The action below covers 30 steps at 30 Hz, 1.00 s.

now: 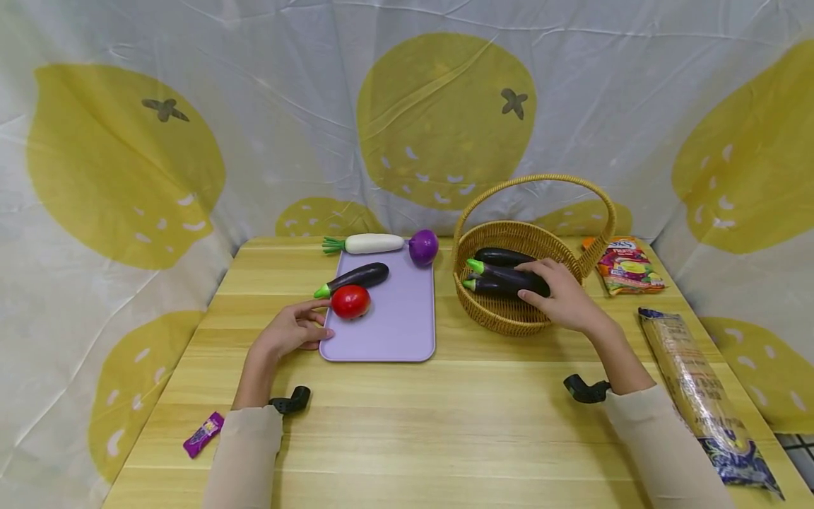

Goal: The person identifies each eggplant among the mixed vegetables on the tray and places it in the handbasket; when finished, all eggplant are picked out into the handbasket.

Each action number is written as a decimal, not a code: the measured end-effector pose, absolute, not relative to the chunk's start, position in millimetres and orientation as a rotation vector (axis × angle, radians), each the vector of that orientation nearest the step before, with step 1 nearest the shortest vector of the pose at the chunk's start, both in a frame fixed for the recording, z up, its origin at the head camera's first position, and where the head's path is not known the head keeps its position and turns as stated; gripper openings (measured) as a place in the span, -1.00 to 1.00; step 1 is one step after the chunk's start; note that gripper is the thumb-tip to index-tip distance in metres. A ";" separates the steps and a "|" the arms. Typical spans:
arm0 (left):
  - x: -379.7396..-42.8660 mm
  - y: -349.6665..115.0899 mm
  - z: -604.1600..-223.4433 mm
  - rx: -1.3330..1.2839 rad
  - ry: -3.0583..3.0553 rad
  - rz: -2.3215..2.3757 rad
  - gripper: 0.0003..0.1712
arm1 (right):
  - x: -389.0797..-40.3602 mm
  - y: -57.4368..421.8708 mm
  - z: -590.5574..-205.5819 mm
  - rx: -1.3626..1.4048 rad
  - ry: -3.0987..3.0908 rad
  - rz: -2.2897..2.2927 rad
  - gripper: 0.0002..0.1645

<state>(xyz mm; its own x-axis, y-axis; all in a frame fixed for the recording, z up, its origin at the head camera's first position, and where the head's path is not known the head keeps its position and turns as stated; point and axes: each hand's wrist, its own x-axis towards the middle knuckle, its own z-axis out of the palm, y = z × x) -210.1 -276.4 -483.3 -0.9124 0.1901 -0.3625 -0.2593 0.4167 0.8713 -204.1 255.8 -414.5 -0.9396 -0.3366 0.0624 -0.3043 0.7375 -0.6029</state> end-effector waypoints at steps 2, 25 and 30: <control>-210.0 -275.9 -483.4 -0.076 2.269 1.506 -0.14 | -204.7 257.2 -416.8 -0.529 2.885 -0.966 -0.42; -210.5 -275.6 -482.6 -0.065 2.281 1.511 -0.16 | -217.9 261.4 -435.0 -0.637 2.802 -0.802 -0.48; -209.1 -276.5 -483.3 -0.065 2.282 1.506 -0.16 | -217.5 261.0 -438.9 -0.630 2.815 -0.804 -0.49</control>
